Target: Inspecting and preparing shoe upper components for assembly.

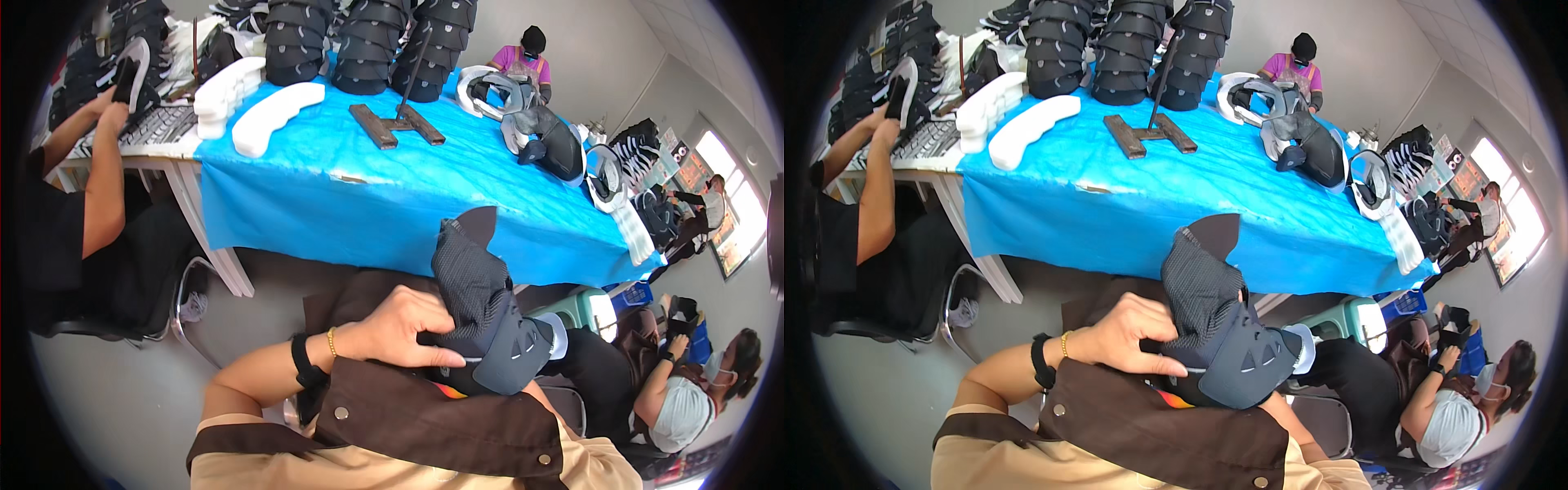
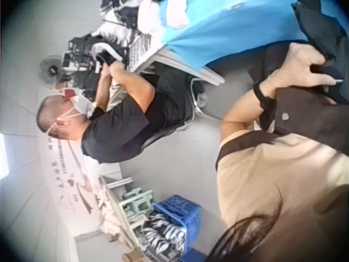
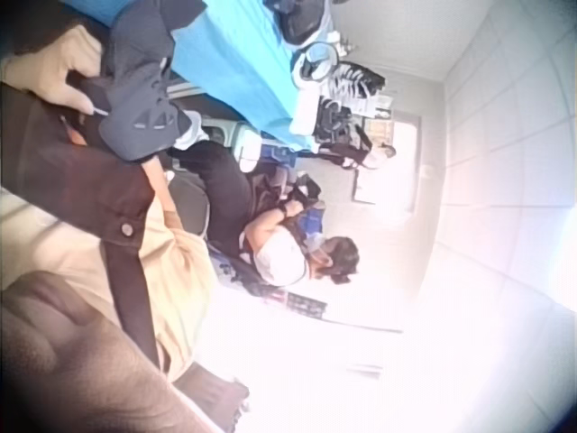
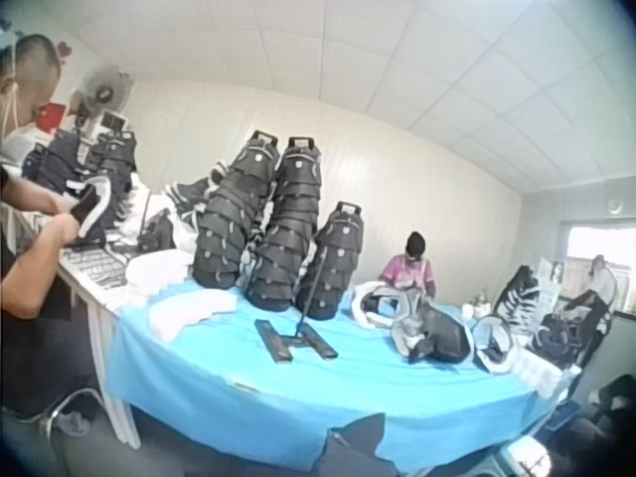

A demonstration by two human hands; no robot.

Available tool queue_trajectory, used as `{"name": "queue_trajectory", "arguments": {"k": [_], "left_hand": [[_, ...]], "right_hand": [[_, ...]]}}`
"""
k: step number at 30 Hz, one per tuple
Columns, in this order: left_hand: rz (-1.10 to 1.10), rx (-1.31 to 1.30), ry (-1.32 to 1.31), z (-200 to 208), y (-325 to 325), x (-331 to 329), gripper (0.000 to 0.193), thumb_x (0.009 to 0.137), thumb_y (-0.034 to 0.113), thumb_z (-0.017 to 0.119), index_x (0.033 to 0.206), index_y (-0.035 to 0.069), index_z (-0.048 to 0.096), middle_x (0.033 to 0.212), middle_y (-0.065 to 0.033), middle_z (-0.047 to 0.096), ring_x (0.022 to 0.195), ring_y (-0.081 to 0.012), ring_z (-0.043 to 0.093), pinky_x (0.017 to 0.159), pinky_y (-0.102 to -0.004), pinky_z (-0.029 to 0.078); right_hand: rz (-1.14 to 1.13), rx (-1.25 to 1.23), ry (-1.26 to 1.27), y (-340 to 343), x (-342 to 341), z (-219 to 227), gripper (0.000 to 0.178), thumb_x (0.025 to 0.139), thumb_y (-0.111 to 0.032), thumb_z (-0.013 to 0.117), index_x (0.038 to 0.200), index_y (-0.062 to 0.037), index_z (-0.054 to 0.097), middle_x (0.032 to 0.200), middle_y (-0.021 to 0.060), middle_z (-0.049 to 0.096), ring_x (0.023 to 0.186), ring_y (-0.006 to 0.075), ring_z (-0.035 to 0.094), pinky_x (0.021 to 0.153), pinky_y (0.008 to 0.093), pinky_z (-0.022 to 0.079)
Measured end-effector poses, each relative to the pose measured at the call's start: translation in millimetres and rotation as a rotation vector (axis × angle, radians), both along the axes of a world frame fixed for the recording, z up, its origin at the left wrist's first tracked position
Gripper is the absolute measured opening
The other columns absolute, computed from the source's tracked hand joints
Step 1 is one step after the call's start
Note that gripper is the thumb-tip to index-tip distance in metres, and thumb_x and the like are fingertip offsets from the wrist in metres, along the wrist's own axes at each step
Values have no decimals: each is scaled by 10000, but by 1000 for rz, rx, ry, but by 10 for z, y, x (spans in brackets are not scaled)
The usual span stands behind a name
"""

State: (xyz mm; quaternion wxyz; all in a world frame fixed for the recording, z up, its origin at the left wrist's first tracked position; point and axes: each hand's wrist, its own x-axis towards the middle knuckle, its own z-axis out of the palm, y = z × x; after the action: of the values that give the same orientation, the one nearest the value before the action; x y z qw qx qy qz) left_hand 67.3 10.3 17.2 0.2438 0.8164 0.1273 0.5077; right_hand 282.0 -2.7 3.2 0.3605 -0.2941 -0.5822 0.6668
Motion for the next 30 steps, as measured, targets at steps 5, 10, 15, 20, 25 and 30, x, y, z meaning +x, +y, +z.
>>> {"name": "queue_trajectory", "arguments": {"k": [5,10,15,20,25,30], "left_hand": [[-395,-145,164,200,2,-14,453,711,188,751,545,21,364,511,-89,354,469,-228,365,470,-344,285],[-519,-250,218,191,-75,-14,390,691,154,723,543,14,390,534,-99,396,495,-230,404,482,-336,304],[-280,-335,2,-21,-247,-134,381,730,142,741,549,25,427,526,-70,387,550,-206,416,516,-335,313],[-146,-300,77,-137,-280,-332,468,697,135,776,556,18,346,545,-98,308,483,-216,327,493,-340,251],[-162,-253,-21,-140,-313,-263,438,737,175,769,588,0,396,586,-86,352,557,-208,374,534,-325,328],[-201,-300,-30,-184,-268,-230,397,729,169,765,621,-33,441,617,-88,407,592,-220,384,550,-347,331]], "right_hand": [[2,41,11,160,-67,80,561,839,-200,570,1347,-55,381,1312,111,463,1200,246,467,1030,369,359],[-18,52,-5,198,-81,32,565,845,-204,571,1354,-57,374,1313,110,463,1202,245,466,1030,369,361],[0,83,-89,115,-55,-117,568,852,-207,571,1361,-59,367,1314,109,462,1204,244,465,1029,368,363],[68,211,-286,46,53,-172,572,858,-210,572,1367,-60,360,1315,108,462,1206,242,465,1028,368,365],[135,406,-481,27,251,-162,575,864,-213,573,1374,-62,353,1316,106,462,1207,241,464,1028,368,367],[146,752,-621,81,330,-182,471,930,-193,518,1356,-43,385,1322,110,446,1199,226,460,1031,373,365]]}}
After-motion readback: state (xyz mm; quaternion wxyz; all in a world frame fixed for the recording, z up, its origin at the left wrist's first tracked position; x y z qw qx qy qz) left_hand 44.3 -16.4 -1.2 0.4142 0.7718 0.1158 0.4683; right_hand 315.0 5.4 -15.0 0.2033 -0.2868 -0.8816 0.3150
